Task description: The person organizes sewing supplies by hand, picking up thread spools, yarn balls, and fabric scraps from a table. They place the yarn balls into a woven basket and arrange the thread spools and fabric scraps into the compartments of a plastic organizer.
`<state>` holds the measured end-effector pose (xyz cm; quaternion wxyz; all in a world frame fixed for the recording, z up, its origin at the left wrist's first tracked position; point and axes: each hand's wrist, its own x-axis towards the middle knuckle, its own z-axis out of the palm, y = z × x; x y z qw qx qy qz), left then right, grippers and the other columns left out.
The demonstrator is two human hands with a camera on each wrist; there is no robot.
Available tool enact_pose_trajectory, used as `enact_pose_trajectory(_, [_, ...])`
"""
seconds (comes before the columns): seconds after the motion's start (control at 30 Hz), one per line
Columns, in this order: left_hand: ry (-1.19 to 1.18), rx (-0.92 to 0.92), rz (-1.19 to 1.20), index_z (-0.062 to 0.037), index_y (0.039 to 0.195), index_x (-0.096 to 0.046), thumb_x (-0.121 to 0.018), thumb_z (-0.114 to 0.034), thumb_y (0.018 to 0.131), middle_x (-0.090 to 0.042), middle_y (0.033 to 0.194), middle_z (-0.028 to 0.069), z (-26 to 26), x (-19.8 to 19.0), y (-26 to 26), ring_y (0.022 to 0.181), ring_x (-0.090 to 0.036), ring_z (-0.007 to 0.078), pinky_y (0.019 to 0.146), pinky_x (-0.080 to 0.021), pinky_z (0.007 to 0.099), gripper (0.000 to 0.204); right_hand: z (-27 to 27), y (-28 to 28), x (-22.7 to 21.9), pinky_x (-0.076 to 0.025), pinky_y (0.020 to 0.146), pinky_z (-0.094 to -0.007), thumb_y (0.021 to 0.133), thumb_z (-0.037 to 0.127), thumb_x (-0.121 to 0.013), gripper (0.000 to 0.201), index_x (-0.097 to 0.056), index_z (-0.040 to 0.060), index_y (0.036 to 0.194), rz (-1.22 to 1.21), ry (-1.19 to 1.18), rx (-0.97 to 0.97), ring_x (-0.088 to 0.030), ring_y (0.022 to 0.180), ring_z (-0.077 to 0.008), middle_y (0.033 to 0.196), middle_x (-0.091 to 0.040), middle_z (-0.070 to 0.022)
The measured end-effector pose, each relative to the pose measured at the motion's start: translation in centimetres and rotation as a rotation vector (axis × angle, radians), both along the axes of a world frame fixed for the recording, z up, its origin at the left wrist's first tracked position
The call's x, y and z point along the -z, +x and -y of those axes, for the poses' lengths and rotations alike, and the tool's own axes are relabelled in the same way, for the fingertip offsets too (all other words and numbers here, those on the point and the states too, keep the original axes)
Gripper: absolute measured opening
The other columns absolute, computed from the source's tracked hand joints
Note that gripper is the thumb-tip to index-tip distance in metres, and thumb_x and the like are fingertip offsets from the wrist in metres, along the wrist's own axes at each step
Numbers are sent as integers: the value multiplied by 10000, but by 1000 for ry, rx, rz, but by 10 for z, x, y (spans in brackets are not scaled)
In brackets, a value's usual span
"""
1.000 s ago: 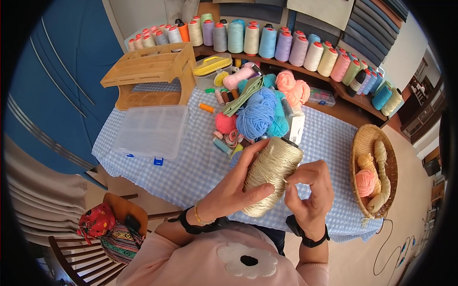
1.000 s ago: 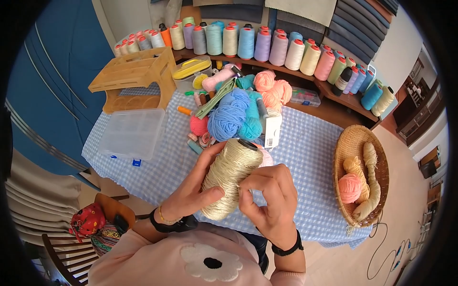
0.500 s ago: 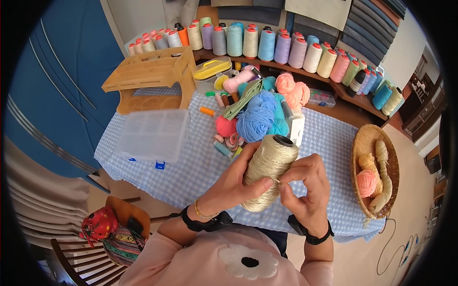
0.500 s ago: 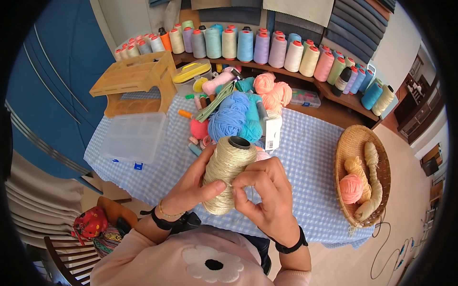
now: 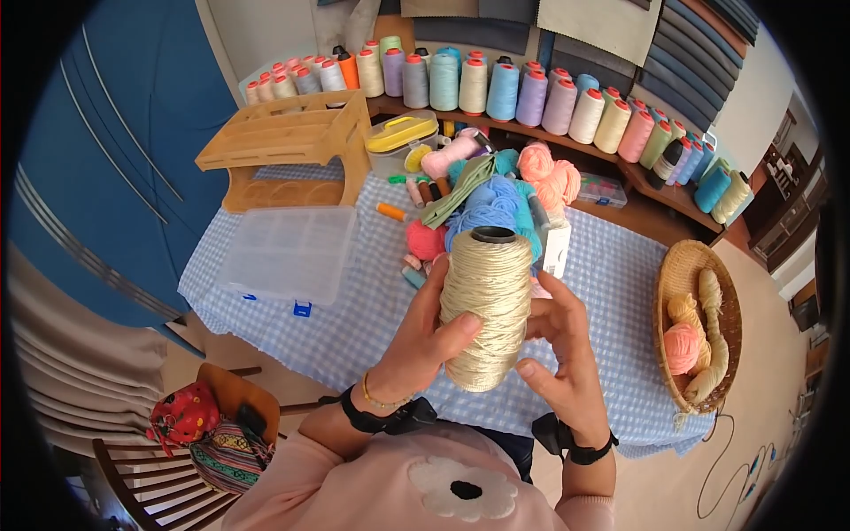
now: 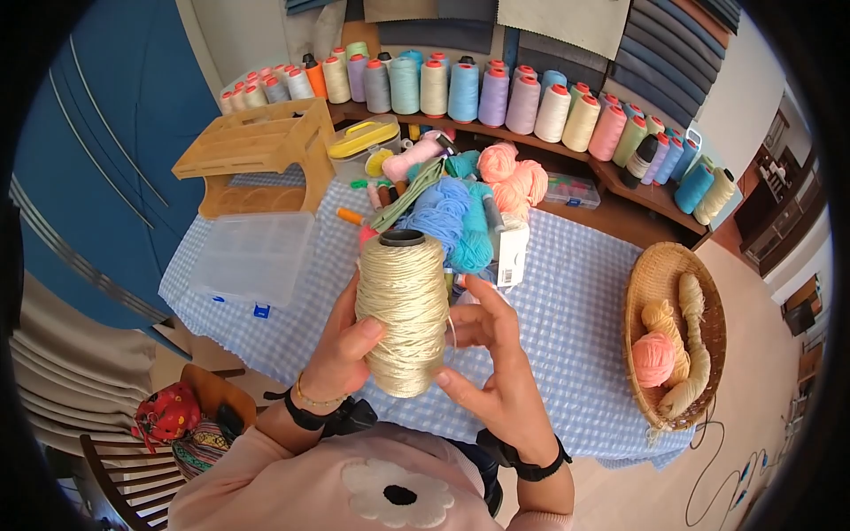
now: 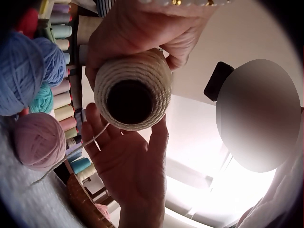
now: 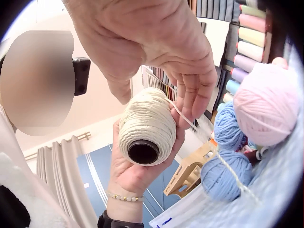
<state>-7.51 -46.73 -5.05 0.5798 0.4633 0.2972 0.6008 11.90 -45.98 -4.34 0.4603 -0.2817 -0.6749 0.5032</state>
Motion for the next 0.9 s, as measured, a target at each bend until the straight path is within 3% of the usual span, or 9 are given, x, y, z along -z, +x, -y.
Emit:
enact_pose_trajectory(0.03, [-7, -5, 21, -2, 1516, -254, -710, -411, 835, -507, 1396, 138, 0, 0, 0, 1256, -549, 224, 1062, -455, 387, 916, 1, 1, 1, -460, 965, -367, 836, 174, -768, 807, -322, 53, 1498, 0, 1, -3, -589, 1049, -196, 1188, -597, -108])
enact_pose_trajectory(0.1, [-13, -17, 43, 0, 1513, -259, -711, -420, 833, -512, 1391, 139, 1, -2, -1, 1245, -558, 224, 1054, -462, 386, 919, 3, 6, 1, -469, 875, -291, 851, 71, -740, 709, -373, 37, 1457, 44, -117, -26, -592, 951, -134, 1013, -632, -67])
enact_pose_trajectory(0.23, [-2, -24, 90, -1, 1516, -258, -707, -394, 846, -515, 1386, 138, 2, -6, -5, 1231, -567, 220, 1041, -473, 384, 897, 10, 9, -3, -467, 801, -260, 868, -13, -690, 562, -458, 21, 1378, 58, -151, 7, -599, 849, -109, 888, -632, -38])
enact_pose_trajectory(0.3, [-14, -24, 89, -2, 1518, -253, -703, -376, 854, -514, 1385, 136, 1, -3, -6, 1232, -565, 217, 1038, -473, 383, 885, 16, 7, -5, -478, 761, -259, 887, -20, -662, 407, -543, -5, 1276, -73, -78, 152, -610, 805, -111, 850, -637, -40])
enact_pose_trajectory(0.33, [-11, -53, 60, -1, 1516, -252, -696, -353, 864, -512, 1383, 132, 2, -1, -5, 1235, -557, 212, 1041, -466, 380, 864, 17, 9, -7, -494, 733, -274, 875, -35, -650, 230, -641, -23, 1105, -59, 45, 195, -633, 784, -135, 854, -666, -61])
enact_pose_trajectory(0.43, [25, -71, 22, -9, 1493, -271, -672, -263, 893, -510, 1355, 110, 2, 2, -4, 1233, -523, 182, 1052, -430, 368, 765, 22, 11, -25, -510, 748, -288, 853, -50, -638, 138, -694, -25, 977, 23, 280, 142, -661, 813, -176, 919, -707, -106])
enact_pose_trajectory(0.47, [57, -59, 10, -17, 1471, -291, -655, -197, 911, -510, 1328, 92, 2, 3, -3, 1227, -497, 159, 1060, -401, 357, 691, 27, 9, -30, -536, 763, -316, 812, -98, -609, 216, -720, -33, 986, 5, 256, 122, -685, 856, -220, 1000, -723, -148])
enact_pose_trajectory(0.63, [123, -111, -100, -5, 1461, -291, -687, -184, 865, -481, 1334, 114, 4, 1, 0, 1245, -471, 180, 1075, -381, 366, 738, 27, 1, -30, -561, 804, -339, 758, -174, -560, 415, -709, -39, 1121, 16, 334, 13, -700, 934, -248, 1055, -721, -168])
enact_pose_trajectory(0.9, [245, -160, -235, 6, 1440, -316, -724, -186, 810, -476, 1327, 140, 4, 8, 3, 1251, -477, 224, 1080, -380, 390, 775, 17, -8, -27, -473, 689, -306, 713, -38, -765, 359, -744, 51, 1061, 297, 714, 347, -587, 760, -194, 881, -663, -74])
